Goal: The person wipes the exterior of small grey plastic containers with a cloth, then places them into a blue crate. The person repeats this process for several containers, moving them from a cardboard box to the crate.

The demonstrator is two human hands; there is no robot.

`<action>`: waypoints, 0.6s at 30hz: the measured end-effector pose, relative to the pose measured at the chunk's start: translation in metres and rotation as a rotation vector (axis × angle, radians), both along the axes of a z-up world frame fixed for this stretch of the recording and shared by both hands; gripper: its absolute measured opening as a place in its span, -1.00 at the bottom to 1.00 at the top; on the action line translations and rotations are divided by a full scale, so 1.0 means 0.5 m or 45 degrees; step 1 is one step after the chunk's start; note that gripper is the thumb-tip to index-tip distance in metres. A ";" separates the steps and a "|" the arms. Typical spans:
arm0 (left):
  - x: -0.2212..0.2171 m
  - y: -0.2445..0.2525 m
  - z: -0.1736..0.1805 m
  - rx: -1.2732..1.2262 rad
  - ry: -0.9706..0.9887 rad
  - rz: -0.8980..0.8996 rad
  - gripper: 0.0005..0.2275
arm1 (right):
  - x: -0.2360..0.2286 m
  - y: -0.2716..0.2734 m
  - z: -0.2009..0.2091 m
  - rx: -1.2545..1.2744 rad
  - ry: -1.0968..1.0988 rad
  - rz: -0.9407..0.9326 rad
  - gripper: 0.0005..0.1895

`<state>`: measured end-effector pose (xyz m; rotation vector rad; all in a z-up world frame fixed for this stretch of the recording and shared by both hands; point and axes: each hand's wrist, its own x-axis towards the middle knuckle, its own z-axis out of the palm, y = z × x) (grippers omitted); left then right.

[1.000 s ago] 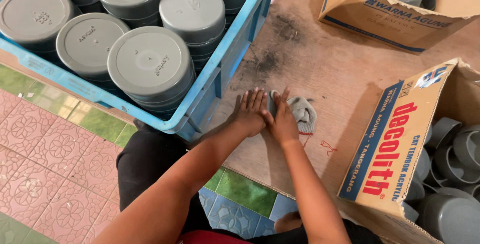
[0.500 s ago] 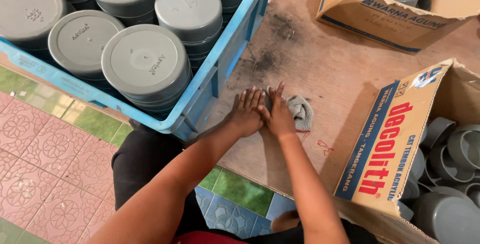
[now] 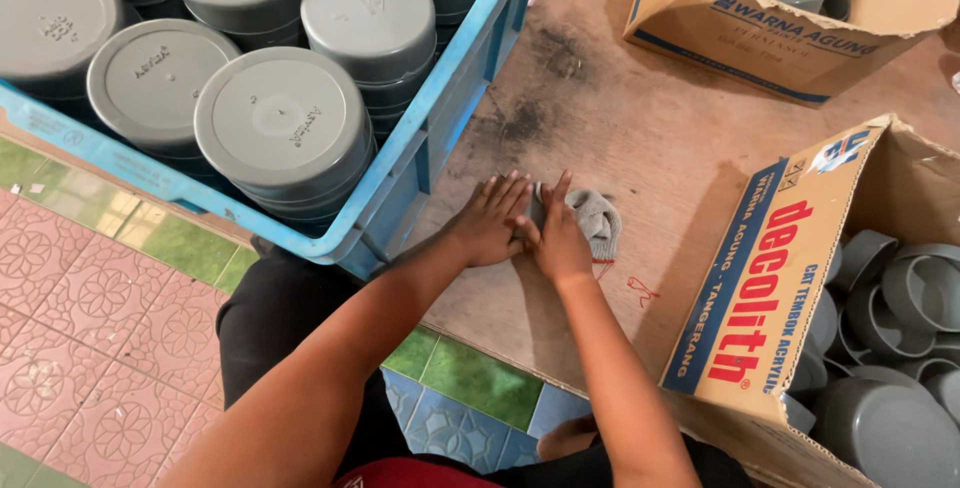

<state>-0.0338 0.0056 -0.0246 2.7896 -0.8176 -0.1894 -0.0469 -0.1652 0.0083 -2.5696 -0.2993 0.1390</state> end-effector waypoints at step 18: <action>0.003 -0.039 0.031 0.079 0.251 0.385 0.03 | 0.000 0.002 0.016 0.010 -0.018 0.124 0.10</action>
